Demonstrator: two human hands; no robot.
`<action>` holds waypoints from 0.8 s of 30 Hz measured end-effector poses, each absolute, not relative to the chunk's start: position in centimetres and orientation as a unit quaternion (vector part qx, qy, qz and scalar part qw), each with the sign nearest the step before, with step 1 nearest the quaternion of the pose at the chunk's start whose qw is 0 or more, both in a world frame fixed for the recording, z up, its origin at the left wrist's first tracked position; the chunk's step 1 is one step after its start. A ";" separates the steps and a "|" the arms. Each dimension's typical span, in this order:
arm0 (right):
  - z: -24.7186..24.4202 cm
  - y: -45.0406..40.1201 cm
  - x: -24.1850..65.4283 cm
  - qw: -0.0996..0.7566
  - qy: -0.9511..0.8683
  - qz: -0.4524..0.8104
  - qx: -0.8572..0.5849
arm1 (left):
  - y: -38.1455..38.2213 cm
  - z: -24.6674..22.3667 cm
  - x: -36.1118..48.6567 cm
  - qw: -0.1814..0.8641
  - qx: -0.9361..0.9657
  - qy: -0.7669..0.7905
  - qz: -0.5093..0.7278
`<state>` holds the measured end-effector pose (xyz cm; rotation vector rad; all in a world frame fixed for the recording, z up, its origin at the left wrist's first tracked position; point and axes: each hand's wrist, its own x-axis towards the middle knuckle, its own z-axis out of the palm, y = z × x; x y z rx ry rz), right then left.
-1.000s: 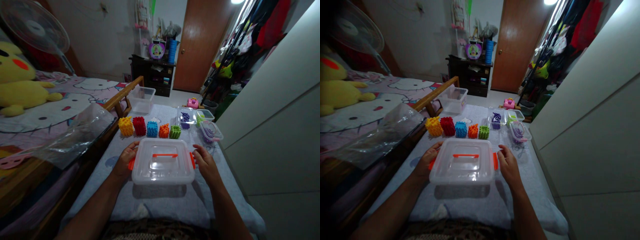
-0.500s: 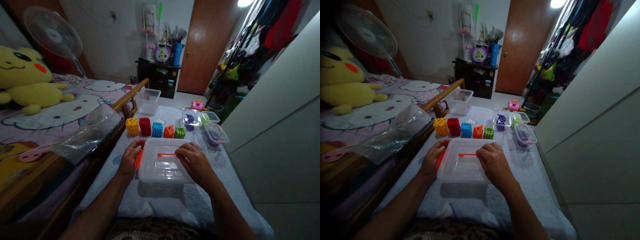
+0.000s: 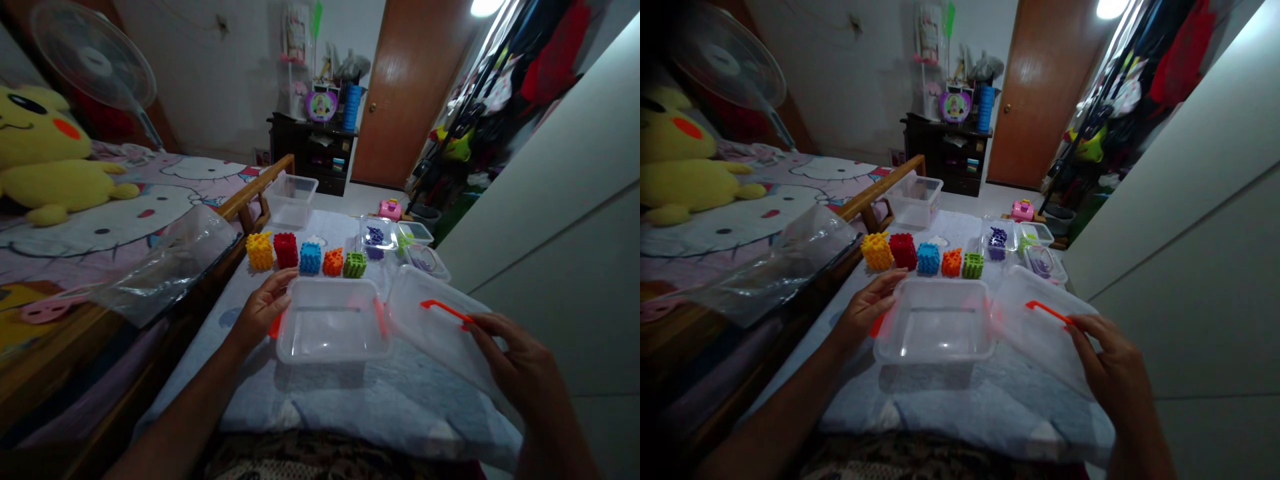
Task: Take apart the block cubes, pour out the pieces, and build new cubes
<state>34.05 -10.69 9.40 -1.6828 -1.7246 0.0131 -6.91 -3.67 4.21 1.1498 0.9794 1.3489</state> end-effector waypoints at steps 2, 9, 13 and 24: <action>8.2 -11.6 35.5 0.356 -0.646 0.009 -0.675 | -3.6 3.9 -6.7 0.555 0.464 0.402 0.561; 4.6 -11.9 36.0 0.336 -0.603 0.076 -0.719 | -3.6 3.1 -6.5 0.635 0.397 0.393 0.534; 3.0 -10.8 35.3 0.337 -0.603 0.111 -0.714 | -3.0 2.8 -6.9 0.660 0.374 0.390 0.522; 1.5 -10.5 35.7 0.327 -0.620 0.076 -0.709 | -1.0 2.6 -7.3 0.668 0.386 0.393 0.500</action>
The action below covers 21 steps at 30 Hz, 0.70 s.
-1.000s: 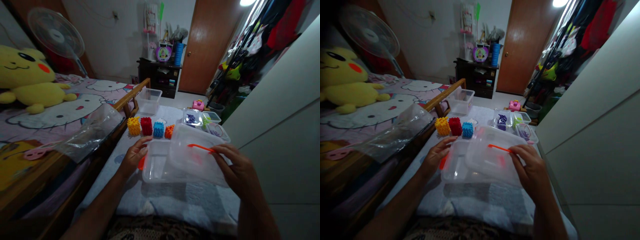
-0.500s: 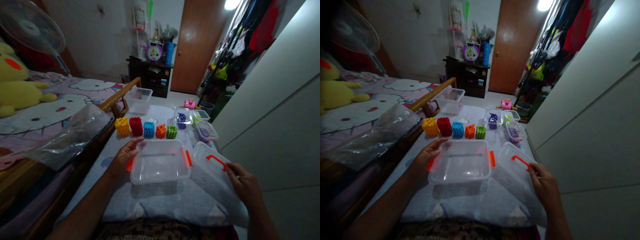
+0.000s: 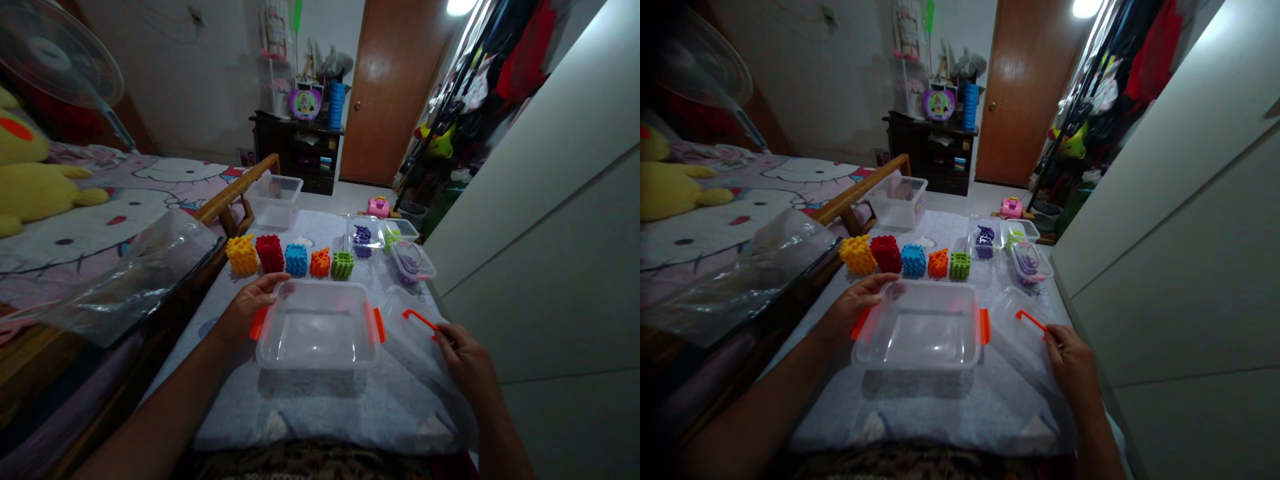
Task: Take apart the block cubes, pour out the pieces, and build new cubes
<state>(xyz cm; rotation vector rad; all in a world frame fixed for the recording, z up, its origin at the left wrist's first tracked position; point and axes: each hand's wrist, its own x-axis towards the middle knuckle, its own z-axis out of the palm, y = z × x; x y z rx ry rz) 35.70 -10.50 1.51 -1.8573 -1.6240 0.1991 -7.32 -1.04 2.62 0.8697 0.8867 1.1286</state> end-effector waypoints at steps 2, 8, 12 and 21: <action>1.2 -10.3 35.5 0.323 -0.629 0.071 -0.703 | -0.8 2.5 -7.3 0.671 0.390 0.391 0.495; 0.8 -9.5 34.0 0.297 -0.662 0.090 -0.682 | -1.9 2.8 -6.6 0.648 0.371 0.401 0.531; 0.6 -9.3 33.1 0.275 -0.672 0.106 -0.679 | -2.7 3.0 -6.3 0.630 0.357 0.415 0.551; 3.2 -7.6 31.6 0.223 -0.709 0.111 -0.660 | -0.8 2.7 -6.7 0.650 0.377 0.407 0.520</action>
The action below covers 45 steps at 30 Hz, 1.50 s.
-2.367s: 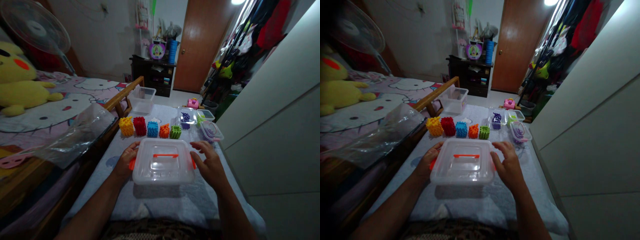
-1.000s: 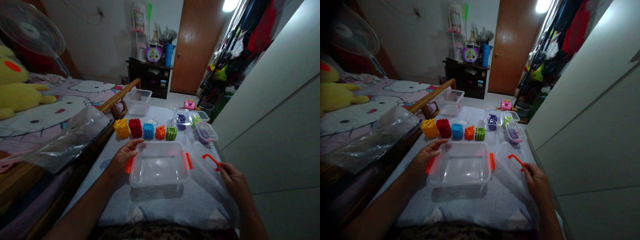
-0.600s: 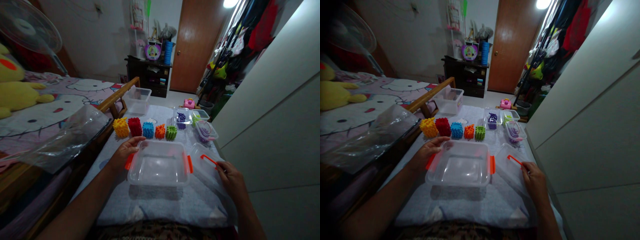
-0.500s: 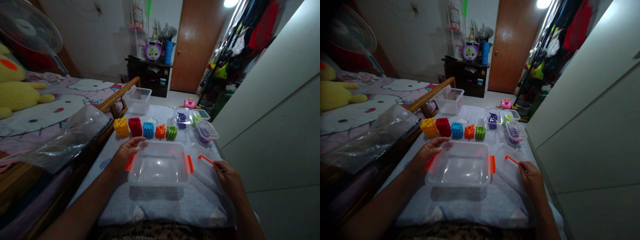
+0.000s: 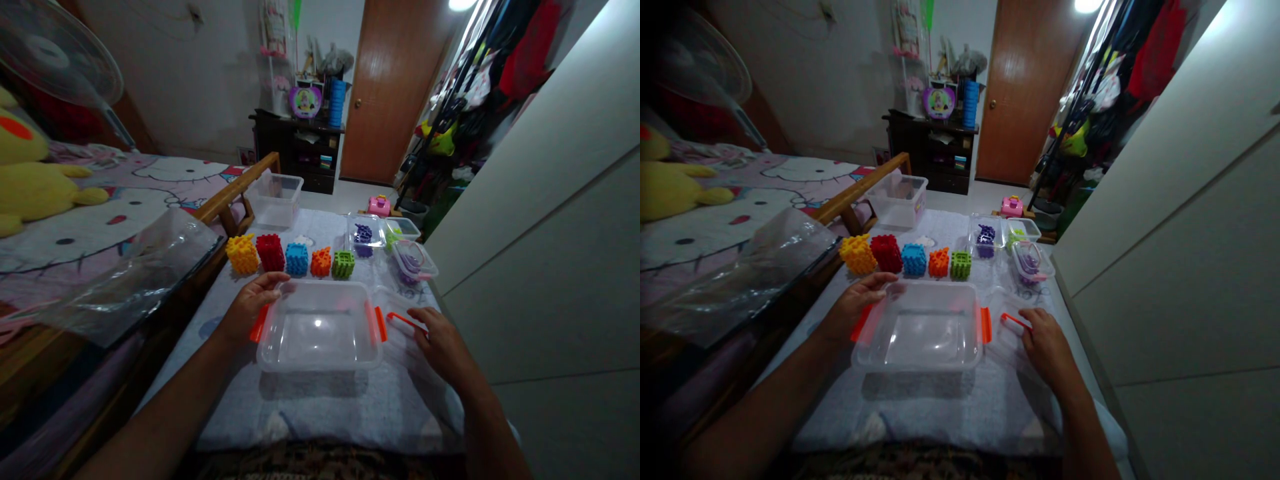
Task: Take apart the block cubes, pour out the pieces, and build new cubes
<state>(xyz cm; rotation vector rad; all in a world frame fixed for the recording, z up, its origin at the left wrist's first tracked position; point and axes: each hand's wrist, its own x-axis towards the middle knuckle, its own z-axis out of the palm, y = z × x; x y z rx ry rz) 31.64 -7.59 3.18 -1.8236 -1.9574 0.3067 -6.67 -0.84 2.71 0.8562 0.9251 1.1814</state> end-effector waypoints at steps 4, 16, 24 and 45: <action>6.2 -6.1 28.6 0.263 -0.721 0.188 -0.612 | 0.2 2.8 -6.5 0.664 0.386 0.396 0.504; 7.8 1.5 24.4 0.268 -0.755 0.274 -0.532 | 1.0 2.2 -7.4 0.711 0.359 0.344 0.497; 5.3 9.8 22.8 0.154 -0.870 0.065 -0.464 | 1.2 2.2 -7.6 0.690 0.412 0.347 0.484; 4.6 11.4 20.9 0.025 -0.877 0.055 -0.476 | 0.9 2.8 -8.5 0.529 0.589 0.348 0.502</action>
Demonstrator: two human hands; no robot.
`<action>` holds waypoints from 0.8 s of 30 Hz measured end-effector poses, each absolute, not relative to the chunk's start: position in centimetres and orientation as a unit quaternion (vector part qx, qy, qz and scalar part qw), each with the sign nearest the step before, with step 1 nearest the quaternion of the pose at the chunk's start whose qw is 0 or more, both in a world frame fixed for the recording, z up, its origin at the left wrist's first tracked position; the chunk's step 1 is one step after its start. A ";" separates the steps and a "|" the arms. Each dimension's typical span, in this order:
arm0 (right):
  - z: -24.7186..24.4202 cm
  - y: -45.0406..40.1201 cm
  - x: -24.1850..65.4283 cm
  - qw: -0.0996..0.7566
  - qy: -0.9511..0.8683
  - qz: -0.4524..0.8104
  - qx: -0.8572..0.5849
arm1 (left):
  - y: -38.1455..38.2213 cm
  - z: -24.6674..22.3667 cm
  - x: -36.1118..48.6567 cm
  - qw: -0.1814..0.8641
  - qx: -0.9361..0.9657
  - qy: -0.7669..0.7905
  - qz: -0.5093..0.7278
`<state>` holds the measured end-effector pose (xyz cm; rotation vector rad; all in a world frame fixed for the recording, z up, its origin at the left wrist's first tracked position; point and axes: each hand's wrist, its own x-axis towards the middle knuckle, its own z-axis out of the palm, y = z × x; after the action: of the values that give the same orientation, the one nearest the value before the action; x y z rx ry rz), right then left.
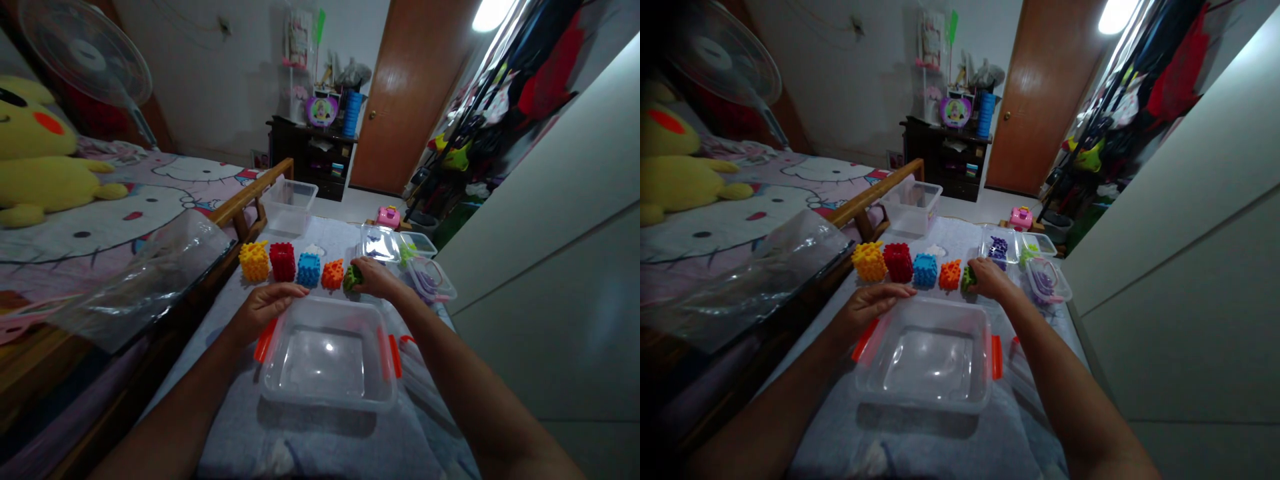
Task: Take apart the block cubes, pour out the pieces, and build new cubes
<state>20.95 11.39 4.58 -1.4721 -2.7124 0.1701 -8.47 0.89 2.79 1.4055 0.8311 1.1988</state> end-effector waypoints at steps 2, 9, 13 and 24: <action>4.3 11.5 21.0 0.033 -0.874 0.064 -0.481 | 0.9 2.7 -8.3 0.546 0.564 0.350 0.512; 4.1 11.5 21.2 0.057 -0.872 0.073 -0.481 | 0.8 2.6 -7.9 0.575 0.521 0.357 0.520; 4.4 11.3 21.0 0.059 -0.870 0.075 -0.484 | 0.8 2.7 -7.9 0.579 0.512 0.363 0.521; 12.4 6.6 20.8 0.118 -0.854 0.106 -0.495 | 0.6 2.8 -7.7 0.588 0.496 0.364 0.526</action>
<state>20.78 6.58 12.42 -1.4486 -2.4991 0.3099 -7.69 0.63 2.82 1.1554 0.8478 1.2244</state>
